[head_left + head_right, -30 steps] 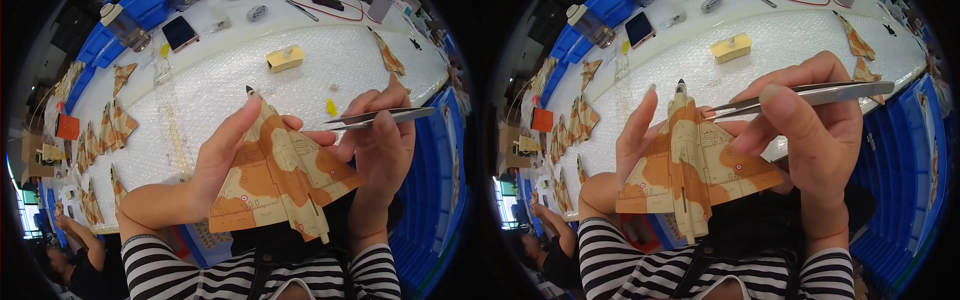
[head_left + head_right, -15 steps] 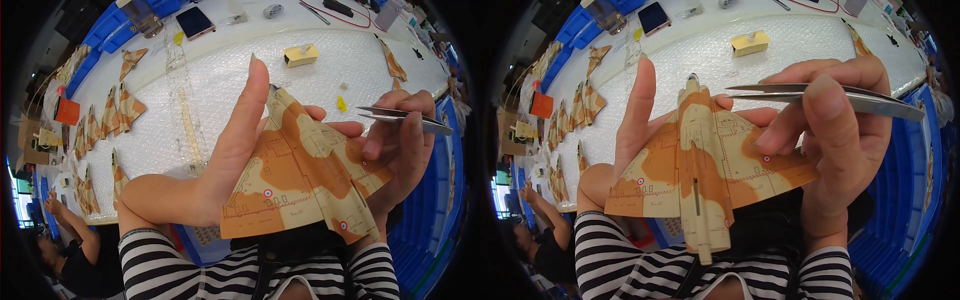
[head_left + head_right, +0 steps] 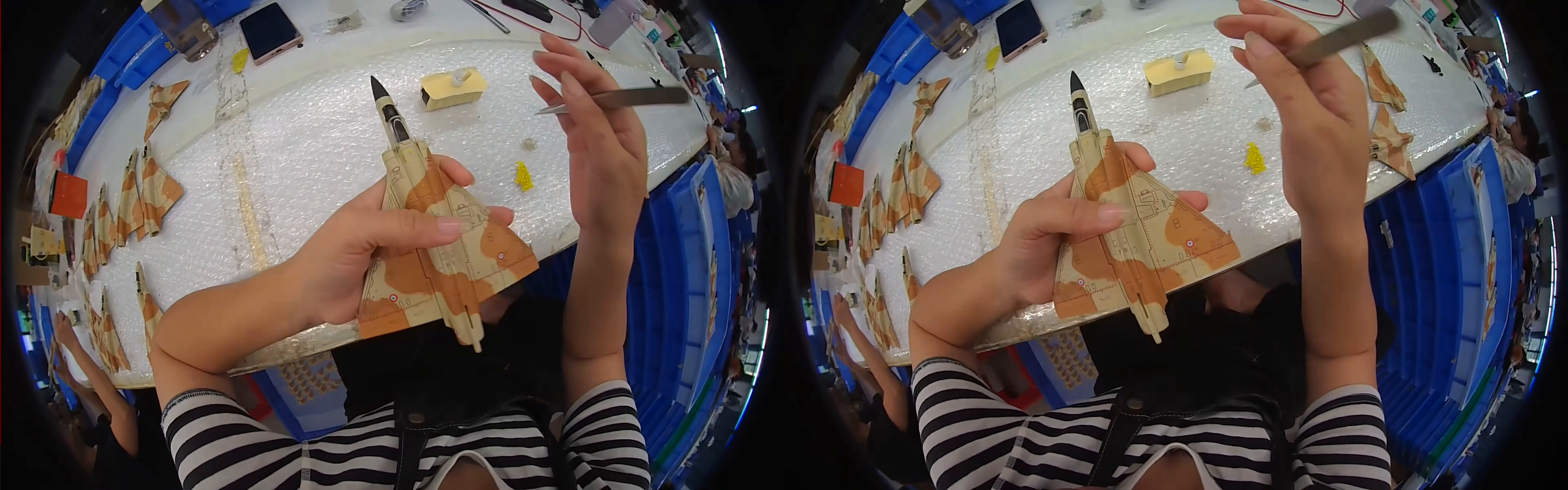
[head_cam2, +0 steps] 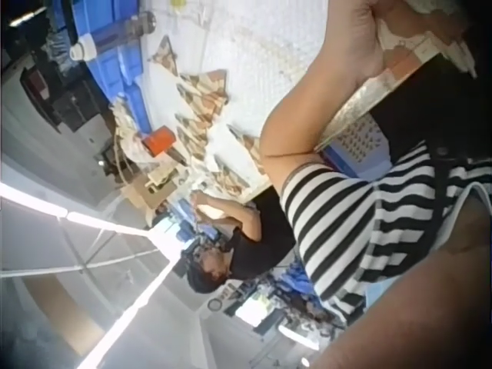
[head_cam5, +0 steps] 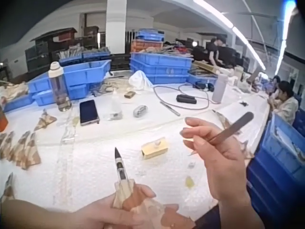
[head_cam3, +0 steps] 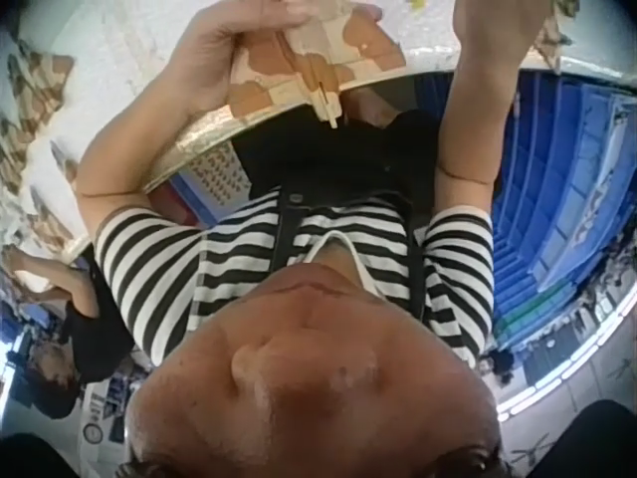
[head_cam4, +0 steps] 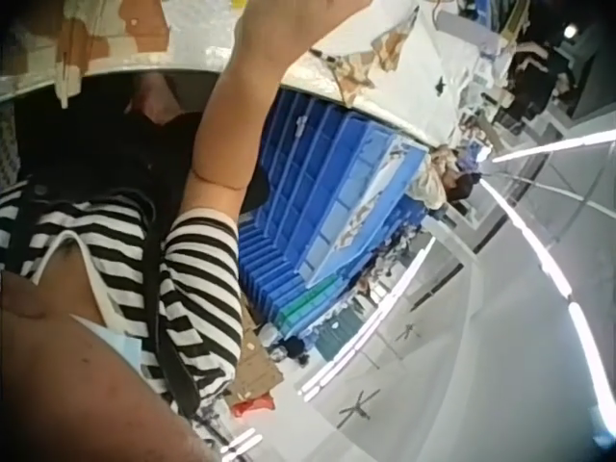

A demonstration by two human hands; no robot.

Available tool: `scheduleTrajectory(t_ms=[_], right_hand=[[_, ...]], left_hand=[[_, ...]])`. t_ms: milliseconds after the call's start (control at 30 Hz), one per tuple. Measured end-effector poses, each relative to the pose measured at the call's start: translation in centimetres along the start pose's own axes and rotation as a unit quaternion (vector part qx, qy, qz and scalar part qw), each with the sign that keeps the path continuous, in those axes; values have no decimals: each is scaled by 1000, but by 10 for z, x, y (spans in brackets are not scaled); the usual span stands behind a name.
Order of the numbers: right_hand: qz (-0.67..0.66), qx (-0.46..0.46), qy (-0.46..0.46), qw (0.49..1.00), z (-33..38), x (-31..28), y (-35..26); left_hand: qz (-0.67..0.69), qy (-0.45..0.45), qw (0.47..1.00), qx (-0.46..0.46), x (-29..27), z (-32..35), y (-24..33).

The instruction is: Assembling and detailing a camouflage-patterned toy model airplane using tweezers and specialized tools.

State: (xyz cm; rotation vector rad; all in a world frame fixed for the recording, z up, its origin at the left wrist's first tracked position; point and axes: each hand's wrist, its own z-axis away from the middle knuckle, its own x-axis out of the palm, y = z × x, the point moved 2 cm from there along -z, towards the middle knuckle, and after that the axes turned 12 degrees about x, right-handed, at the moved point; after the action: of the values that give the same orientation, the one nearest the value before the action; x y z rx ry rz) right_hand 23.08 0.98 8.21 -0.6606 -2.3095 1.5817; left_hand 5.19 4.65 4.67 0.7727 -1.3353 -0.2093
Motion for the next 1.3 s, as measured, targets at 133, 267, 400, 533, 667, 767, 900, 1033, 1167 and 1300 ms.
scheduleTrajectory(t_ms=[133, 267, 400, 533, 667, 767, 900, 1033, 1167, 1300], right_hand=[[199, 2, 17, 980, -27, 3, 43], [287, -3, 30, 957, -33, 12, 58], [309, 4, 36, 950, -35, 20, 62], [305, 17, 42, 951, -34, 21, 66], [303, -111, 42, 945, -38, 13, 75], [300, -88, 80, 946, -31, 11, 62], [153, -86, 91, 980, -9, 9, 39], [-50, 83, -20, 995, 24, 12, 33], [-143, 149, -45, 977, 41, 26, 39], [-170, 164, -54, 970, 45, 31, 42]], left_hand=[[-31, 41, 999, -16, -20, -9, -7], [-71, 32, 997, -5, -30, -13, -12], [-100, 11, 995, 14, -35, -15, -17], [-107, 29, 994, 25, -36, -17, -17], [-124, 13, 992, 35, -36, -18, -19], [-122, 13, 992, 38, -38, -17, -20], [-125, 14, 991, 48, -38, -15, -19], [-137, -1, 989, 48, -39, -15, -19], [-126, 25, 990, 56, -39, -13, -20], [-151, 47, 986, 49, -36, -10, -17]])
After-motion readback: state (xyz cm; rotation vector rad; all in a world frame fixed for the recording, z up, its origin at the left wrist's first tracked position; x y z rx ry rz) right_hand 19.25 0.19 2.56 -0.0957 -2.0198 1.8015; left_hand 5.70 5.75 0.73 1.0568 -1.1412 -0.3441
